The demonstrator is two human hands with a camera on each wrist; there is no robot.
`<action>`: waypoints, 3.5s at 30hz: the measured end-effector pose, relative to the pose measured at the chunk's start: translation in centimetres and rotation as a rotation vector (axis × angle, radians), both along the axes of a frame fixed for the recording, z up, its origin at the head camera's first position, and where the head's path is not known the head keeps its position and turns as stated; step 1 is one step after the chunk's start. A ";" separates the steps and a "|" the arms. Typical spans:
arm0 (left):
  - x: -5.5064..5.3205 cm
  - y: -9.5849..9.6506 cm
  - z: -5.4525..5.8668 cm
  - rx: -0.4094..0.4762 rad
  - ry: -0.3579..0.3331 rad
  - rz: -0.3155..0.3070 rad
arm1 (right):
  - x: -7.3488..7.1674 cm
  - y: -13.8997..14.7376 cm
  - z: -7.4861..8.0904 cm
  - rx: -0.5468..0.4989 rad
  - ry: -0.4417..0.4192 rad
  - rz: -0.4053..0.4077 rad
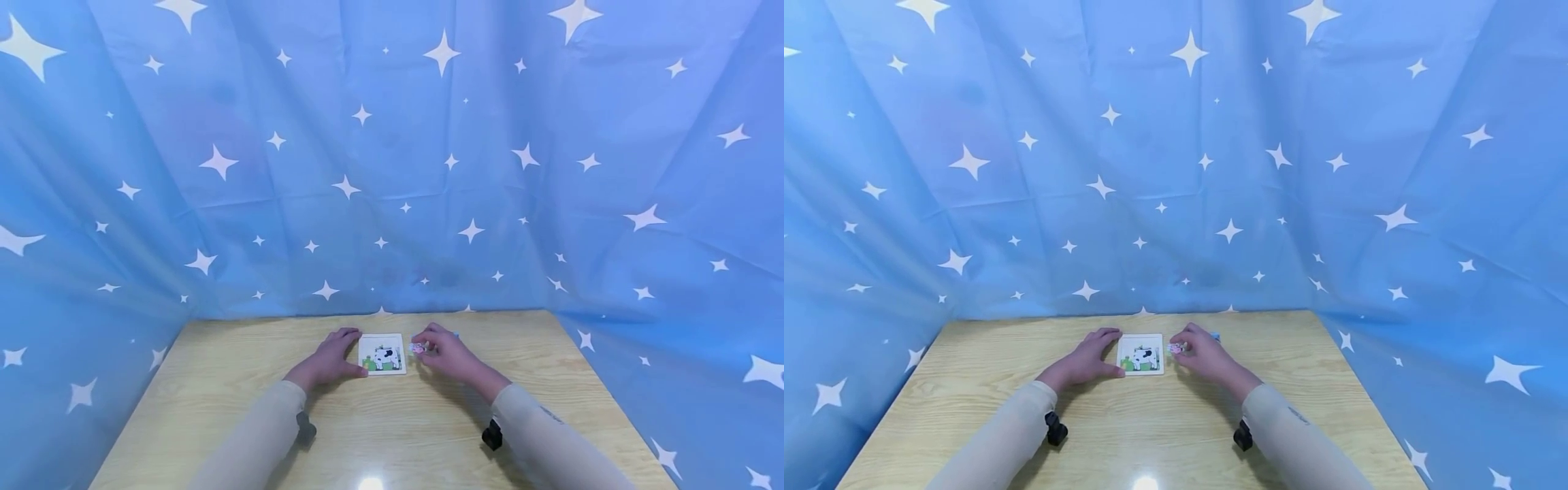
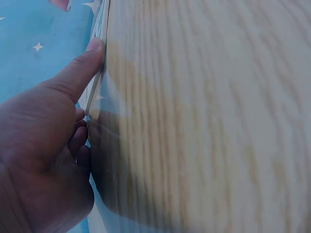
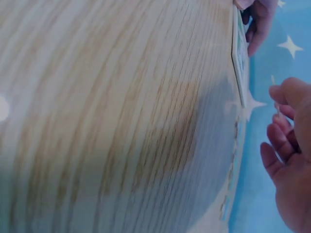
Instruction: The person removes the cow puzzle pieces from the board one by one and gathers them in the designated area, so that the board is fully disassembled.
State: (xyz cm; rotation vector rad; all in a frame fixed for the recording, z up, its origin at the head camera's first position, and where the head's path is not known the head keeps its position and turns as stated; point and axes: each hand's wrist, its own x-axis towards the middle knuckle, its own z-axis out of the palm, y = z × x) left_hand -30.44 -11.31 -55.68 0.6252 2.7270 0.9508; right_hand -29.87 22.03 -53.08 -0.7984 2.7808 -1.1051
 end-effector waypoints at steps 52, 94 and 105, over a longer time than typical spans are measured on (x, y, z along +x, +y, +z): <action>-0.7 -0.1 -0.9 -0.012 0.009 0.001 | -1.2 1.4 -2.2 0.077 -0.111 -0.014; -0.3 0.0 -0.5 0.009 0.007 -0.008 | -0.6 -3.6 -0.6 0.077 -0.019 0.032; -0.1 0.1 -0.4 0.029 0.039 -0.015 | -0.9 -6.6 -0.7 0.179 -0.005 0.080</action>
